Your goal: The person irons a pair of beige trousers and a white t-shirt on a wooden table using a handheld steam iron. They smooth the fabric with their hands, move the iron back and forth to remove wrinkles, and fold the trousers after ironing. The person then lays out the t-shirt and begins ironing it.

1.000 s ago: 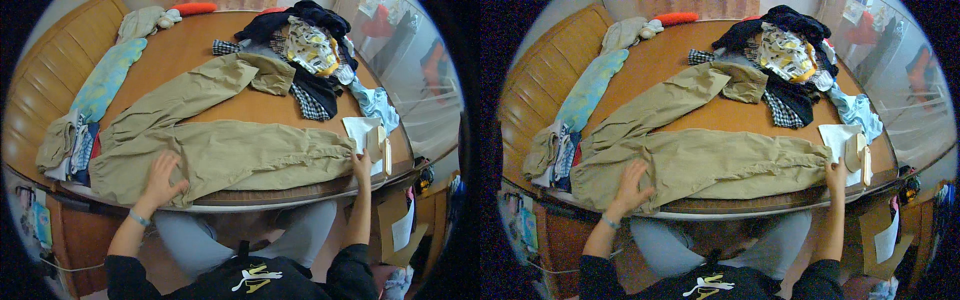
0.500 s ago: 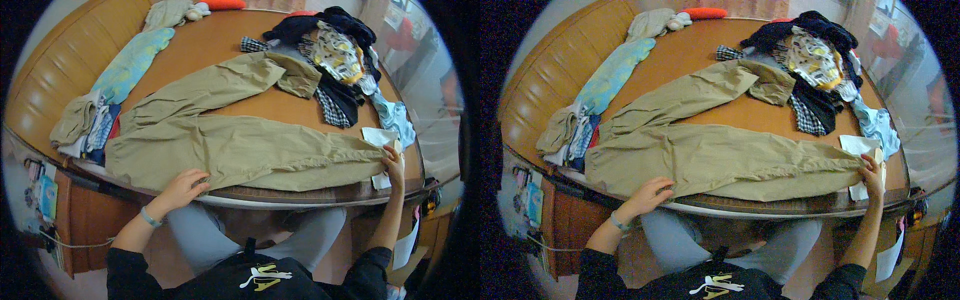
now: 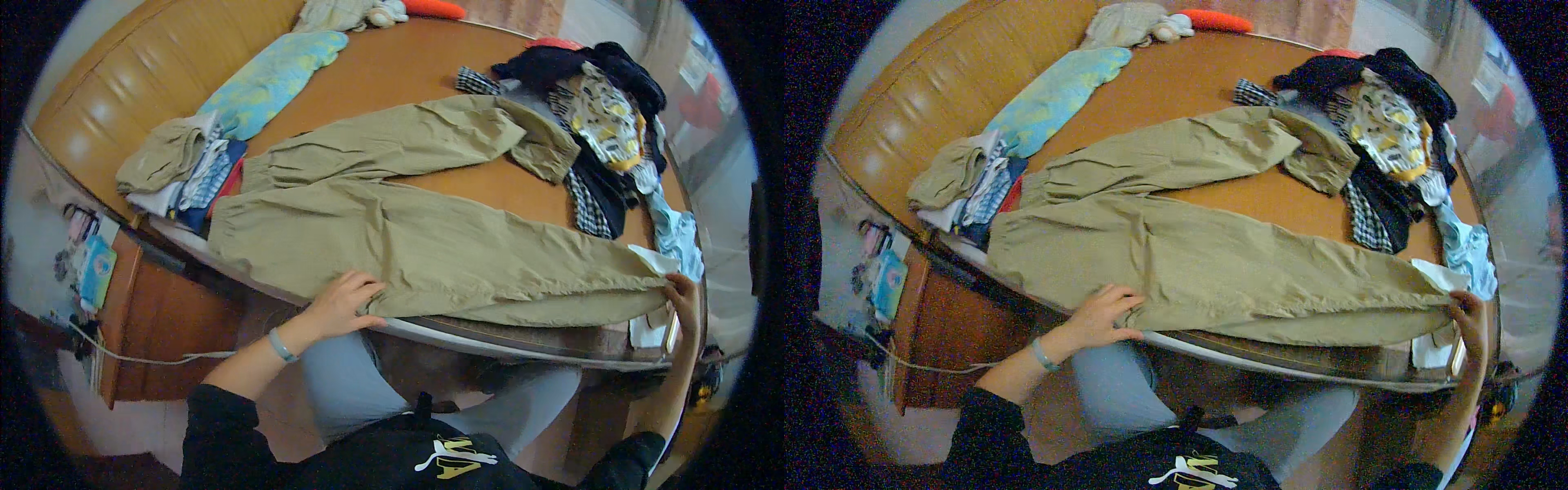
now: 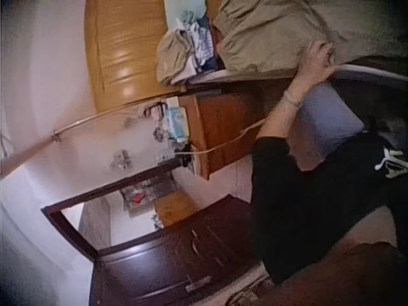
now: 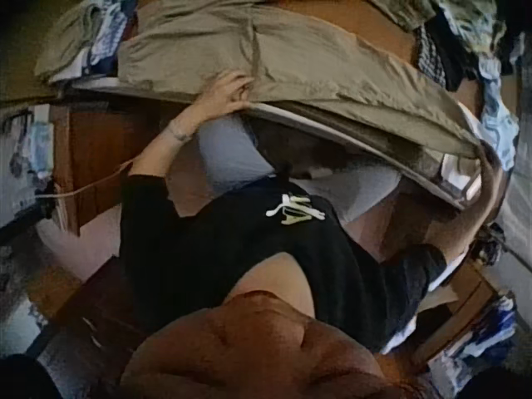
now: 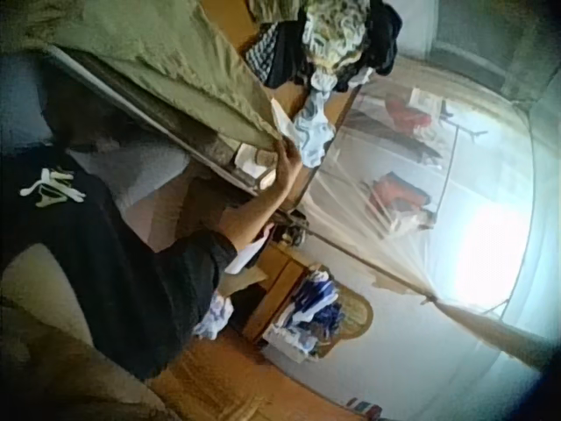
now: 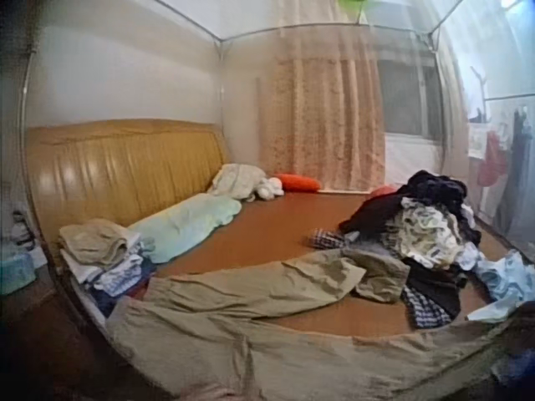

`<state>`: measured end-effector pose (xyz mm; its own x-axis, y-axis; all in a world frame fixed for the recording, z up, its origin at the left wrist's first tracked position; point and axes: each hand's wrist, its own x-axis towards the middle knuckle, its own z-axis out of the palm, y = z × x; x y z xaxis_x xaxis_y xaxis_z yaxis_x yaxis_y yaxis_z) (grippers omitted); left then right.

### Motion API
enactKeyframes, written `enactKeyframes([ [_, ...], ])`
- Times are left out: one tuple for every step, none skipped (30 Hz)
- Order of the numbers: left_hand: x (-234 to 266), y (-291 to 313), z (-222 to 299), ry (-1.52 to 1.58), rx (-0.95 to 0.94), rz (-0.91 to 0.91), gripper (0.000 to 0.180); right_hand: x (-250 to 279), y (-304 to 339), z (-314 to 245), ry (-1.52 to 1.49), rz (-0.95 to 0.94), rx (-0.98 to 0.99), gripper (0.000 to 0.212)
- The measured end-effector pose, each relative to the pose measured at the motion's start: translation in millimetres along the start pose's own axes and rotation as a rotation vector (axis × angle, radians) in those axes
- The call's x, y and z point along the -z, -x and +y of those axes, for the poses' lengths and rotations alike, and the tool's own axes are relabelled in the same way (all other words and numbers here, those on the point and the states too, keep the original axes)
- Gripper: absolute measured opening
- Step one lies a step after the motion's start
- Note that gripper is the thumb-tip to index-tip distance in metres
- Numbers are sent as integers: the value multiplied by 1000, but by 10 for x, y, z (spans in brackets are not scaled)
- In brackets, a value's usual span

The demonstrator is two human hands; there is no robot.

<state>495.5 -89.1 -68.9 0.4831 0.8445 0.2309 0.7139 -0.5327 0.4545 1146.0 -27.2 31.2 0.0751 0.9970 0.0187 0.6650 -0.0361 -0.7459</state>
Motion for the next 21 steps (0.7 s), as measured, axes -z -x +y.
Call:
enactKeyframes([
  [9, 10, 7, 9, 30, -14, 44, 23, -14, -6, -14, -14, -15, 25],
  [-2, 18, -18, 63, 82, -14, 44, 45, -34, -79, 76, -35, 15, 23],
  [-14, 23, -58, 118, 133, -14, 43, 50, -53, -131, 74, -36, 18, 22],
  [-26, 18, -81, 173, 181, -13, 43, 50, -62, -146, 71, -34, 18, 20],
  [-25, 19, -79, 121, 164, -30, 40, 55, -75, -131, 70, 3, 57, 20],
  [-23, 23, -74, 69, 148, -47, 38, 74, -97, -94, 68, 41, 94, 20],
  [-28, -4, -74, 19, 125, -66, 35, 151, -117, -53, 121, 33, 77, 20],
  [-18, -19, -69, 40, 129, -85, 32, 170, -105, -68, 89, 43, 27, 20],
  [-1, -35, -64, 60, 133, -104, 29, 239, -155, 89, 45, 5, 37, 20],
  [9, -47, -59, 83, 134, -124, 26, 242, -187, 61, 3, -30, 45, 20],
  [-1, -48, -92, 89, 130, -126, 23, 198, -181, 43, 19, 33, 25, 14],
  [-30, -49, -150, 95, 126, -130, 20, 166, -252, 47, 23, 52, 42, 12],
  [-68, -105, -183, 109, 106, -138, 17, 165, -282, 108, 34, 83, 48, 10],
  [-46, -134, -202, 190, 160, -135, 15, 91, -306, 29, 46, 111, 59, 8],
  [13, -144, -247, 271, 213, -134, 13, 94, -369, -107, 131, 69, 1, 4],
  [77, -180, -299, 354, 260, -134, 11, 61, -391, -370, 222, 24, -54, 5],
  [167, -265, -349, 477, 256, -81, 9, 114, -451, -395, 136, 18, -30, 9],
  [259, -362, -464, 467, 253, -87, 9, 84, -540, -493, 158, 31, -12, 13],
  [440, -570, -439, 597, 388, -93, 9, 339, -701, -231, 124, 81, 58, 15],
  [702, -658, -364, 506, 439, 6, 14, 207, -771, -639, 159, 55, -9, 16],
  [958, -760, -471, 453, 362, -3, 12, 175, -865, -882, 87, 99, 109, 19],
])
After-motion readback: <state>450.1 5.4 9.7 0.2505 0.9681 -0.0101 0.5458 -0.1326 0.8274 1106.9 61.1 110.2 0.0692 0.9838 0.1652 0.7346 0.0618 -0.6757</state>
